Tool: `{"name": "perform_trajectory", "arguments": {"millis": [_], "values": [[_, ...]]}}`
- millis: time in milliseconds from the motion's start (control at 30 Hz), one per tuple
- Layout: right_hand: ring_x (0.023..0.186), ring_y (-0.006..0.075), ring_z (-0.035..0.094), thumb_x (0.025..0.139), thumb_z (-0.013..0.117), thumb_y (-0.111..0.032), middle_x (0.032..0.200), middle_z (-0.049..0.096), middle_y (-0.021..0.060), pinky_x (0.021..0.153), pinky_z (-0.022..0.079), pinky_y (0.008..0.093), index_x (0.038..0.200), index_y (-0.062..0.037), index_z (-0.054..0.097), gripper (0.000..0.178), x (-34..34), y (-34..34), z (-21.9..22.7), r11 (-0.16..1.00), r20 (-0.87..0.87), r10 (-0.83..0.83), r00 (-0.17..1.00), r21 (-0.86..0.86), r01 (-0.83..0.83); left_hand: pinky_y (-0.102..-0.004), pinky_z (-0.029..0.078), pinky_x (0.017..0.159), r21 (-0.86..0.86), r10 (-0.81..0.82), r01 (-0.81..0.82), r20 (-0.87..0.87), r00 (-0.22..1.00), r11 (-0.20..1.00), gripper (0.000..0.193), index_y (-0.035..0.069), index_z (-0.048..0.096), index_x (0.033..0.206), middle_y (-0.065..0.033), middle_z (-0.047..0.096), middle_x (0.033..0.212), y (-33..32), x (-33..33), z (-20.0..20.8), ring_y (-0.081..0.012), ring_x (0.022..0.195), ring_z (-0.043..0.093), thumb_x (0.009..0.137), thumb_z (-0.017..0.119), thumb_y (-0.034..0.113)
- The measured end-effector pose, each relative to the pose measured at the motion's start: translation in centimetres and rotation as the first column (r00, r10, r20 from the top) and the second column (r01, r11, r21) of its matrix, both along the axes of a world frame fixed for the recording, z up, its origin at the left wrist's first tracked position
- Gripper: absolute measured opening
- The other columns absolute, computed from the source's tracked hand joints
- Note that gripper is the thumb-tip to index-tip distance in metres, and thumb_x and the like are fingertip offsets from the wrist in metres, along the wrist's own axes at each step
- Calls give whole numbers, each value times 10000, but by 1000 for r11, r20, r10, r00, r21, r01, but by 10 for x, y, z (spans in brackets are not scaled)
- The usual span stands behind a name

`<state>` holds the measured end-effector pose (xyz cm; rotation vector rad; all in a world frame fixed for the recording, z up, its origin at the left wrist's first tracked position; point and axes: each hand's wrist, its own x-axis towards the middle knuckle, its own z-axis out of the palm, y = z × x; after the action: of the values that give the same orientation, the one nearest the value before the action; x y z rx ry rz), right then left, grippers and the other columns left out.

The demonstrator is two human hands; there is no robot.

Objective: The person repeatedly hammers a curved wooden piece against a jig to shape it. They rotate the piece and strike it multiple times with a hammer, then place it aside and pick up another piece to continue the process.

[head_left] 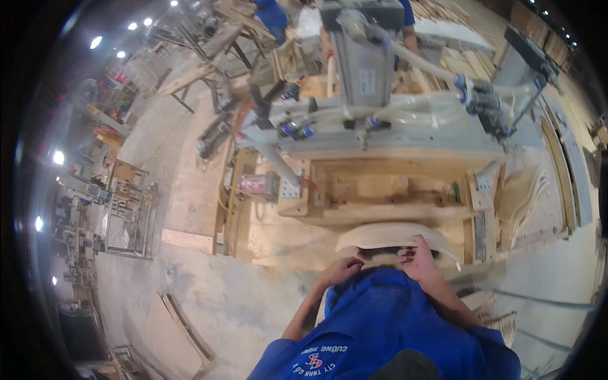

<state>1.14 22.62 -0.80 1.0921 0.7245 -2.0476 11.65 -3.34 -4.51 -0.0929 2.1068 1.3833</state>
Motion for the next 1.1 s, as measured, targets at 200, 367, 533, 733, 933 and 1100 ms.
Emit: {"name": "perform_trajectory", "arguments": {"millis": [200, 367, 533, 733, 933, 1100], "values": [[702, 172, 542, 990, 530, -358, 886, 591, 59, 621, 439, 326, 1143, -53, 573, 344, 43, 13, 49, 988, -184, 152, 971, 14, -152, -379, 400, 1093, 628, 134, -174, 111, 985, 759, 622, -31, 504, 1392, -148, 596, 1345, 38, 18, 53, -279, 1253, 547, 1054, 437, 488], [771, 174, 550, 995, 496, -381, 973, 604, 55, 651, 429, 320, 1237, -63, 536, 402, 40, -1, 96, 979, -220, 196, 956, -8, -203, -418, 483, 1022, 683, 285, -687, 627, 725, 246, 555, -16, 436, 1425, -145, 581, 1306, 53, 6, 89, -264, 1214, 568, 1050, 496, 389], [971, 204, 617, 995, 502, -359, 1170, 627, 82, 767, 502, 326, 1303, -20, 503, 459, 44, -23, 116, 976, -420, 205, 884, 155, -153, -373, 530, 928, 747, 477, -663, 567, 672, 45, 459, -42, 456, 1357, -179, 597, 1274, 59, -6, 117, -266, 1115, 630, 981, 551, 204], [1169, 213, 610, 1002, 551, -224, 1300, 606, 112, 971, 547, 350, 1345, -3, 483, 414, 5, -1, 109, 990, -549, -53, 834, 77, 114, -373, 565, 906, 738, 414, -667, 641, 647, -102, 463, -73, 425, 1353, -209, 588, 1257, 62, -23, 101, -284, 1115, 633, 991, 514, 201], [1097, 194, 649, 1011, 566, -191, 1261, 623, 97, 900, 583, 340, 1314, -26, 520, 349, -14, -8, 97, 986, -534, -135, 835, 14, 168, -381, 580, 923, 733, 671, -675, 459, 582, 83, 475, -54, 438, 1350, -175, 588, 1271, 50, -48, 84, -287, 1091, 647, 993, 561, 234], [1151, 237, 621, 993, 598, -157, 1274, 601, 101, 999, 551, 406, 1326, -25, 495, 372, -31, -18, 97, 984, -575, -164, 801, -36, 176, -360, 544, 969, 715, 789, -646, 224, 572, 266, 455, 1, 442, 1369, -123, 569, 1307, 51, -62, 82, -245, 1168, 601, 1014, 558, 260]]}}
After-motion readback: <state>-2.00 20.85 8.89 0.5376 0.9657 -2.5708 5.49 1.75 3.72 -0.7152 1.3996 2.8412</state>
